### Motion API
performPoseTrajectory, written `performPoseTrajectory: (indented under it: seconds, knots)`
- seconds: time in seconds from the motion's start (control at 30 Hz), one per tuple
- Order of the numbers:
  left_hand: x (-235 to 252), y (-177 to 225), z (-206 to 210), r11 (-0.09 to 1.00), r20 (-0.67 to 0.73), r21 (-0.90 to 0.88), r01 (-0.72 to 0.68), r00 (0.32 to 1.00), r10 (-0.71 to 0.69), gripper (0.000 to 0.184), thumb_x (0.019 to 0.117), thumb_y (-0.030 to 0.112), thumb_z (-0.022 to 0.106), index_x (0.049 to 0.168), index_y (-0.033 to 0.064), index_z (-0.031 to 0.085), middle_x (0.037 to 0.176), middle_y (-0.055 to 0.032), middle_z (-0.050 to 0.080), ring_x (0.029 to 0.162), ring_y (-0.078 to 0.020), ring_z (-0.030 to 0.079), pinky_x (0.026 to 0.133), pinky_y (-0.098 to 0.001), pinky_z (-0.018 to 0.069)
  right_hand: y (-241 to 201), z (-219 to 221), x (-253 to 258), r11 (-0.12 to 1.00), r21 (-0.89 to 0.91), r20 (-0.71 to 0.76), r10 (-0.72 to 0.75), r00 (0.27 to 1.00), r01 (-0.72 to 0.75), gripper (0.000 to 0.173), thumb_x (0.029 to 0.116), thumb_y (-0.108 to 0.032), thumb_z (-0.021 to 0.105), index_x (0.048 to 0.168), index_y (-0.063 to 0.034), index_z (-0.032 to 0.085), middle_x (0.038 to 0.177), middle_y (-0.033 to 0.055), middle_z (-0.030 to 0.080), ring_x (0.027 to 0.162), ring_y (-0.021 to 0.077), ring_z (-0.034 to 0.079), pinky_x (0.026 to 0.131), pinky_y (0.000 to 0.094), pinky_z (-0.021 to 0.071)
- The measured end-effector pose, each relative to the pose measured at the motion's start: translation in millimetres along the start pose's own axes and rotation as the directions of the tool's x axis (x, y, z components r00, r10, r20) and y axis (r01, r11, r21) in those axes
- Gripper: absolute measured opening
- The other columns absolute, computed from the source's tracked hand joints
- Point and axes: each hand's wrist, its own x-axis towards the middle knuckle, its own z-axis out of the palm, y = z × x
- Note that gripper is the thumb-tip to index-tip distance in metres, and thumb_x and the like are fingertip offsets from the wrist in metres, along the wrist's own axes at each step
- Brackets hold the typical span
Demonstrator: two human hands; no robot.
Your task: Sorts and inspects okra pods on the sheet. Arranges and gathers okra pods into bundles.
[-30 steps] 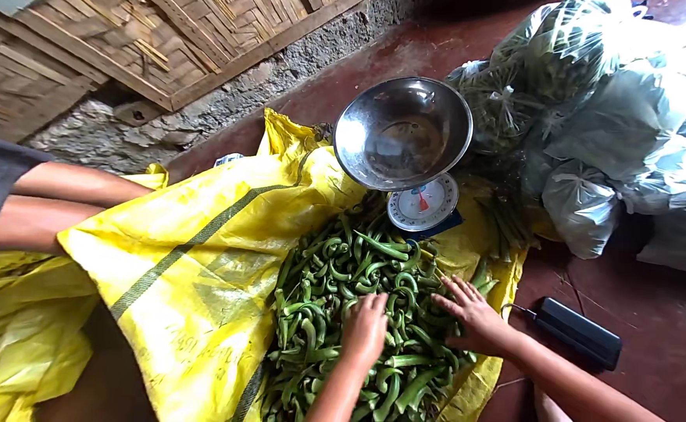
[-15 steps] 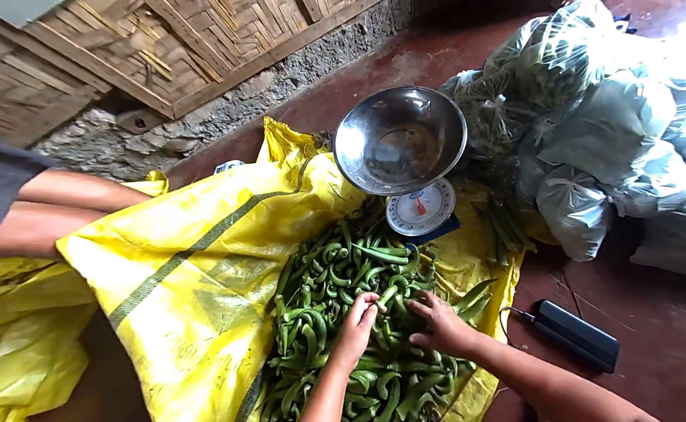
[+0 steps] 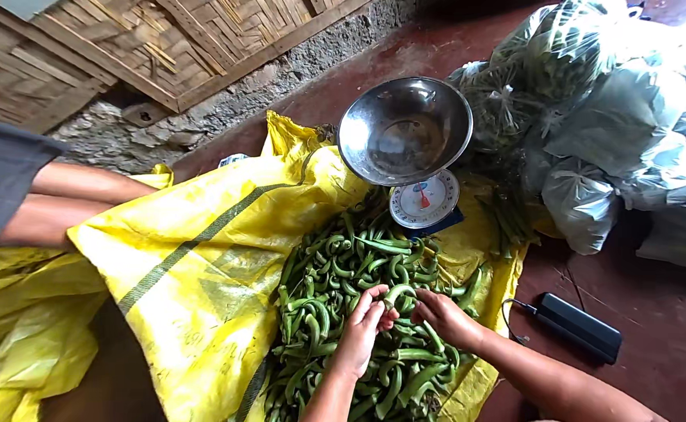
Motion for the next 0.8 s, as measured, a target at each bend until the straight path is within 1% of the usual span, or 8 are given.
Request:
performPoseTrajectory:
  seconds: [0.13, 0.27, 0.33, 0.4, 0.47, 0.53, 0.63, 0.8]
  knots:
    - [-1.3, 8.5, 3.8, 0.987, 0.024, 0.138, -0.081, 0.997, 0.079, 0.033, 0.1037, 0.006, 0.044, 0.133, 0.0024, 0.059, 0.1, -0.0037, 0.069, 0.09, -0.0131, 0.068, 0.085, -0.0314, 0.0573, -9.0, -4.1, -4.7, 0.996, -0.076, 0.115, 0.054, 0.992, -0.046, 0.038, 0.11, -0.017, 0.035, 0.123, 0.0066, 0.062, 0.098, 0.0178, 0.072, 0.09, 0.0257, 0.071, 0.09, 0.0447, 0.0552]
    - [-3.8, 21.7, 0.9, 0.871, 0.137, 0.474, -0.127, 0.988, 0.069, 0.047, 0.0968, 0.005, 0.054, 0.144, 0.0115, 0.057, 0.146, -0.0101, 0.053, 0.116, -0.0152, 0.062, 0.091, -0.0299, 0.0561, -13.8, -0.7, -6.5, 0.994, -0.082, 0.168, 0.089, 0.982, -0.076, 0.037, 0.1095, -0.019, 0.038, 0.119, 0.005, 0.065, 0.089, 0.0136, 0.072, 0.08, 0.0211, 0.07, 0.083, 0.042, 0.0566]
    - [-4.2, 22.6, -1.8, 0.832, 0.248, 0.53, -0.164, 0.968, 0.034, 0.049, 0.0984, 0.006, 0.053, 0.147, 0.0098, 0.053, 0.151, -0.0136, 0.049, 0.123, -0.0191, 0.06, 0.097, -0.033, 0.0545, -14.9, -0.5, -6.2, 0.994, -0.081, 0.189, 0.092, 0.978, -0.077, 0.037, 0.1093, -0.02, 0.039, 0.113, 0.0043, 0.066, 0.085, 0.0127, 0.07, 0.077, 0.0204, 0.069, 0.08, 0.0415, 0.0568]
    - [-4.5, 17.3, -5.9, 0.856, 0.337, 0.476, -0.201, 0.941, 0.034, 0.043, 0.1052, 0.02, 0.052, 0.145, 0.0033, 0.053, 0.147, -0.0164, 0.055, 0.127, -0.0197, 0.06, 0.106, -0.0345, 0.0507, -17.0, -1.6, -6.0, 0.992, -0.096, 0.195, 0.099, 0.976, -0.081, 0.037, 0.1096, -0.023, 0.04, 0.107, 0.0032, 0.067, 0.081, 0.0115, 0.069, 0.073, 0.0193, 0.067, 0.077, 0.0407, 0.056]
    - [-5.7, 13.7, -9.6, 0.875, 0.382, 0.442, -0.196, 0.924, 0.014, 0.058, 0.1026, 0.04, 0.058, 0.147, 0.0026, 0.051, 0.148, -0.0166, 0.053, 0.13, -0.0198, 0.058, 0.108, -0.0352, 0.0498, -18.8, -3.2, -5.4, 0.987, -0.135, 0.178, 0.109, 0.978, -0.085, 0.038, 0.1093, -0.025, 0.041, 0.102, 0.0026, 0.067, 0.078, 0.0114, 0.067, 0.071, 0.0203, 0.066, 0.075, 0.042, 0.055]
    - [-6.0, 10.7, -11.5, 0.887, 0.369, 0.433, -0.16, 0.929, -0.012, 0.06, 0.0979, 0.041, 0.066, 0.144, 0.0041, 0.055, 0.143, -0.0135, 0.057, 0.122, -0.0167, 0.062, 0.101, -0.0339, 0.054, -19.1, -5.7, -5.6, 0.985, -0.147, 0.187, 0.116, 0.975, -0.089, 0.04, 0.1095, -0.026, 0.041, 0.1, 0.0027, 0.066, 0.075, 0.0114, 0.064, 0.069, 0.0209, 0.063, 0.073, 0.0425, 0.053]
    - [-3.3, 6.5, -7.1, 0.95, 0.196, 0.31, -0.016, 0.979, -0.047, 0.025, 0.1024, 0.011, 0.057, 0.124, 0.0012, 0.062, 0.117, -0.01, 0.071, 0.093, -0.0166, 0.073, 0.086, -0.0353, 0.062, -15.3, -9.4, -8.1, 0.996, 0.021, 0.265, 0.075, 0.961, -0.083, 0.04, 0.1106, -0.028, 0.038, 0.103, -0.0001, 0.066, 0.075, 0.0042, 0.063, 0.067, 0.0117, 0.061, 0.07, 0.0338, 0.0525]
    - [0.3, -0.3, -9.7, 0.992, 0.193, -0.035, 0.125, 0.974, -0.116, 0.023, 0.1087, 0.012, 0.04, 0.123, 0.0016, 0.054, 0.121, -0.0144, 0.07, 0.089, -0.0234, 0.075, 0.082, -0.0384, 0.0625, -2.5, -9.5, -9.4, 0.911, 0.391, 0.327, -0.003, 0.945, -0.132, 0.034, 0.111, -0.027, 0.036, 0.103, -0.008, 0.063, 0.078, -0.0052, 0.063, 0.069, 0.0044, 0.061, 0.069, 0.0254, 0.0522]
